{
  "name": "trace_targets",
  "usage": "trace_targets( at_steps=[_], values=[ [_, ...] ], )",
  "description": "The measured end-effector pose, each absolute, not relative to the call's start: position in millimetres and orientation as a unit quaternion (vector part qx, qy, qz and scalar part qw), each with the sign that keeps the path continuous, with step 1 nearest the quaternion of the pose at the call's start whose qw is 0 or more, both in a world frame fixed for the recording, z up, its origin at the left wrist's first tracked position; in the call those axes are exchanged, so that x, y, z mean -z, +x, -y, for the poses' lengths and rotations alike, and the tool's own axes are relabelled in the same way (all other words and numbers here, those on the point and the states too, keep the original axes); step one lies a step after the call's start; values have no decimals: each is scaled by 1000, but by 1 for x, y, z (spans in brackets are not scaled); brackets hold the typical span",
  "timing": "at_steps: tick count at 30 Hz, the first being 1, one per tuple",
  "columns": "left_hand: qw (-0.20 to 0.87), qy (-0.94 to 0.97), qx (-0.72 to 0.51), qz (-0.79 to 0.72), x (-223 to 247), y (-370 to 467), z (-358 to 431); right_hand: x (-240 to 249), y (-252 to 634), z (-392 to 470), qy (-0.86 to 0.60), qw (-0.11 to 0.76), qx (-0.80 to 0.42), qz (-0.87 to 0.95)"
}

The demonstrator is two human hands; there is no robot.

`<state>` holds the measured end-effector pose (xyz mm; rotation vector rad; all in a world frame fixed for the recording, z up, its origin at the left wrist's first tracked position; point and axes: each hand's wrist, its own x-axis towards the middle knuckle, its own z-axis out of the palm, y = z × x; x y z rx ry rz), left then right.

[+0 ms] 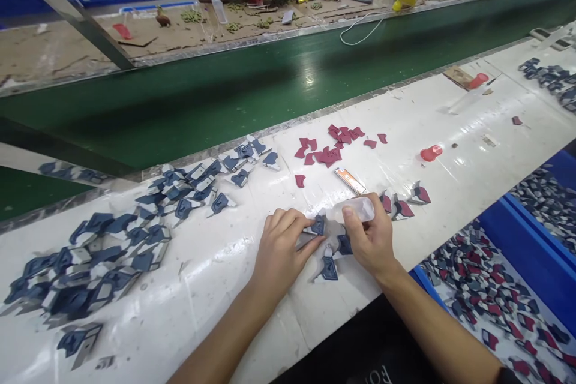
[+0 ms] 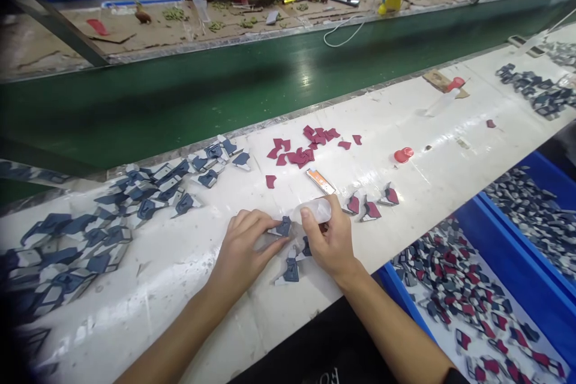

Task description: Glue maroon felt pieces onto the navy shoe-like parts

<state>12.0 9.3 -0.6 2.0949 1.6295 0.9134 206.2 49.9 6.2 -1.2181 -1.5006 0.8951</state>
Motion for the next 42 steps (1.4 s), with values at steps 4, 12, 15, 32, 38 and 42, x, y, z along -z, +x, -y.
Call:
trace_targets(
  at_steps=[4,12,15,32,38,42],
  values=[
    [178,730,-316,-579,1,12,-9,-8,207,-49,-499,483,-373,616],
    [189,729,-312,-580,0,11,-10,-10,205,-48,-472,473,-391,633],
    [192,726,-310,-583,-1,12,-10,-12,205,-48,-478,471,-389,631],
    [186,732,-314,-576,0,12,-10,-10,206,-51,-511,492,-373,598],
    [189,732,-308,-577,-1,12,-9,-11,208,-52,-526,495,-336,604],
    [170,738,-313,-573,0,13,-9,-11,210,-51,-535,496,-317,607]
  ],
)
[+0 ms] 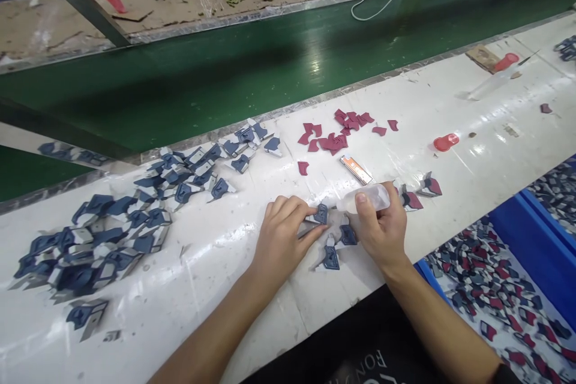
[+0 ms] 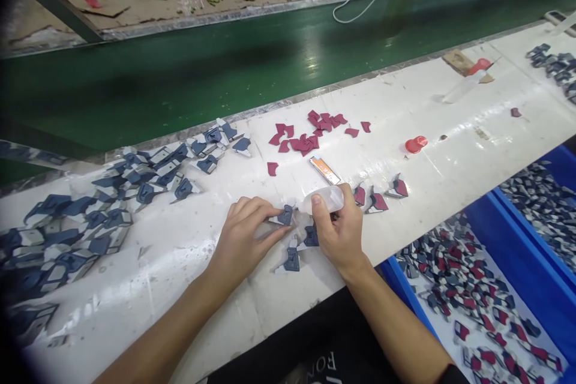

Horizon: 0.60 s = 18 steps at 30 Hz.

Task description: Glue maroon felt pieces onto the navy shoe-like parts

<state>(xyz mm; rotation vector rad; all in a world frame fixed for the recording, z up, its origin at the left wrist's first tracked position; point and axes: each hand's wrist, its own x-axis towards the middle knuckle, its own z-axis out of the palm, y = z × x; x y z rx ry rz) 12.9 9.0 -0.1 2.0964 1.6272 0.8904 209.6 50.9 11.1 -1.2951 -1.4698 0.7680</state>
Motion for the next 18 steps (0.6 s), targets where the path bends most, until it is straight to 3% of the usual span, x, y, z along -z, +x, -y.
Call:
trace_targets(
  at_steps=[18],
  values=[
    [164,736,-315,-576,2,14,-10,-10,213,-51,-494,500,-341,624]
  ],
)
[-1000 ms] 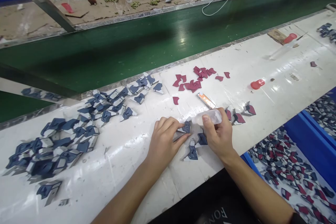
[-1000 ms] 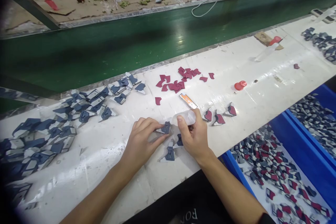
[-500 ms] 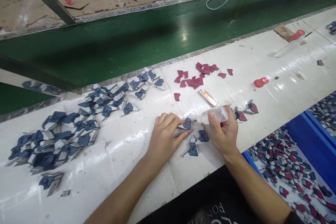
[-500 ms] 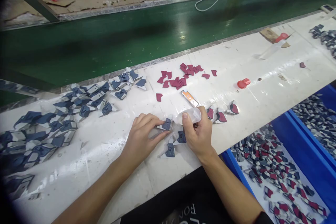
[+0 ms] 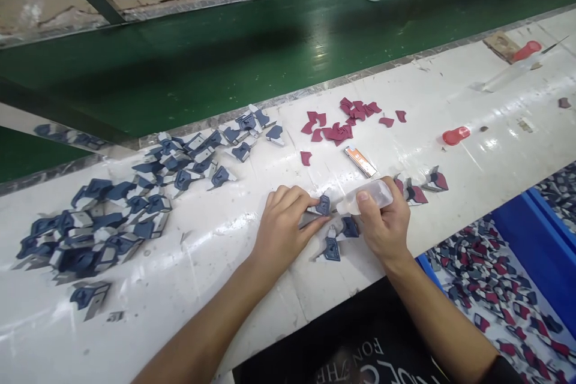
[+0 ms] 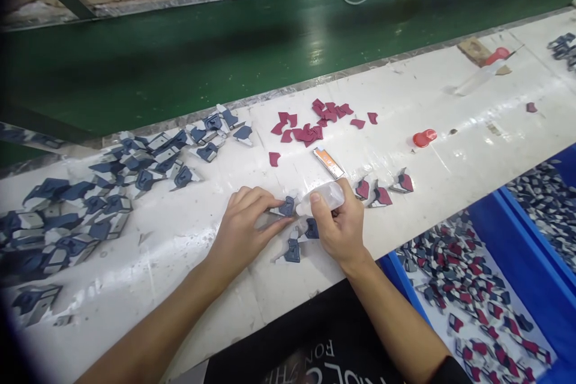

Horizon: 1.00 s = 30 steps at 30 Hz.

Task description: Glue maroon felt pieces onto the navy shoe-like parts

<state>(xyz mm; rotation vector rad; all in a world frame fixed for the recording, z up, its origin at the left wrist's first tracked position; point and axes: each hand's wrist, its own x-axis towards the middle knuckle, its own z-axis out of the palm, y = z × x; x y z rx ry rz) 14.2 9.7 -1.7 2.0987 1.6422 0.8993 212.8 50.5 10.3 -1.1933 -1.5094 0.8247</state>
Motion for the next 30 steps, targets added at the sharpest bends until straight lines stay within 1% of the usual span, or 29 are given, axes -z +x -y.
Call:
trace_targets(
  at_steps=[7,17,20,26,30],
  values=[
    [169,734,-322,-574,1,14,-10,-7,210,-48,-483,480,-415,603],
    [172,734,-319,-574,1,14,-10,-12,207,-49,-492,468,-427,597],
    [172,735,-319,-574,0,14,-10,-11,206,-49,-491,478,-442,579],
    [159,740,-317,-572,0,11,-10,-10,213,-50,-480,543,-440,531],
    [148,734,-326,-577,2,11,-9,-19,218,-59,-459,535,-467,534]
  ],
)
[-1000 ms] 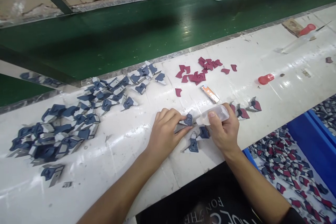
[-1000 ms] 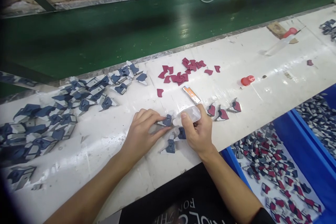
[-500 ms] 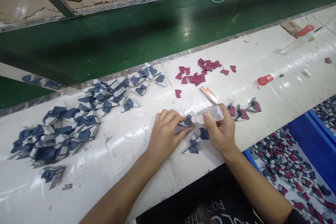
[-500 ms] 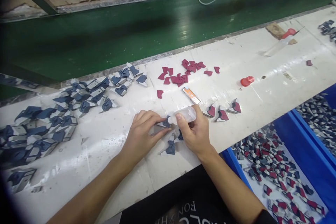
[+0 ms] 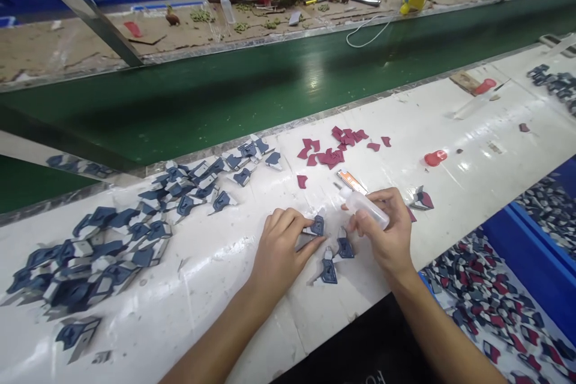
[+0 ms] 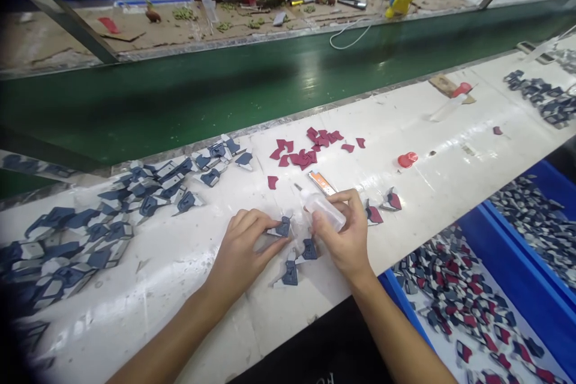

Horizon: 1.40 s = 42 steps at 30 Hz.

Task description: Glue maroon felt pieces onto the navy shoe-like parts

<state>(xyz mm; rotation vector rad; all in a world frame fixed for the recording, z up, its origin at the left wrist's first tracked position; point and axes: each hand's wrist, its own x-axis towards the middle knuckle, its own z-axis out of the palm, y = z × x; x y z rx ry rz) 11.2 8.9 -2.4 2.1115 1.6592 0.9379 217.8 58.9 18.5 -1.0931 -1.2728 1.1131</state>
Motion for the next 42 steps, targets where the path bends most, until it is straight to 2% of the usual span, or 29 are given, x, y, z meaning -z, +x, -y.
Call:
trace_targets(
  at_steps=[3,9,14,20,24,28,31,39,42],
  values=[
    [150,734,-324,-578,2,12,-9,-30,219,-72,-444,495,-472,579],
    [151,739,-321,-573,0,10,-8,-51,202,-100,-436,370,-407,713],
    [107,763,-310,-557,3,9,-6,-45,158,-113,-364,325,-432,759],
    [82,769,-313,-551,5,10,-6,-44,139,-117,-324,230,-426,813],
    [94,767,-318,-549,4,11,-5,-49,160,-128,-342,235,-362,835],
    [95,766,-321,-548,4,10,-4,-40,178,-154,-485,269,-217,803],
    [99,765,-319,-550,4,10,-5,-29,183,-171,-545,241,-163,787],
    [104,762,-317,-555,5,12,-5,-32,187,-169,-517,262,-205,789],
    [102,755,-320,-563,6,13,-4,-45,198,-149,-479,287,-326,763]
  ],
)
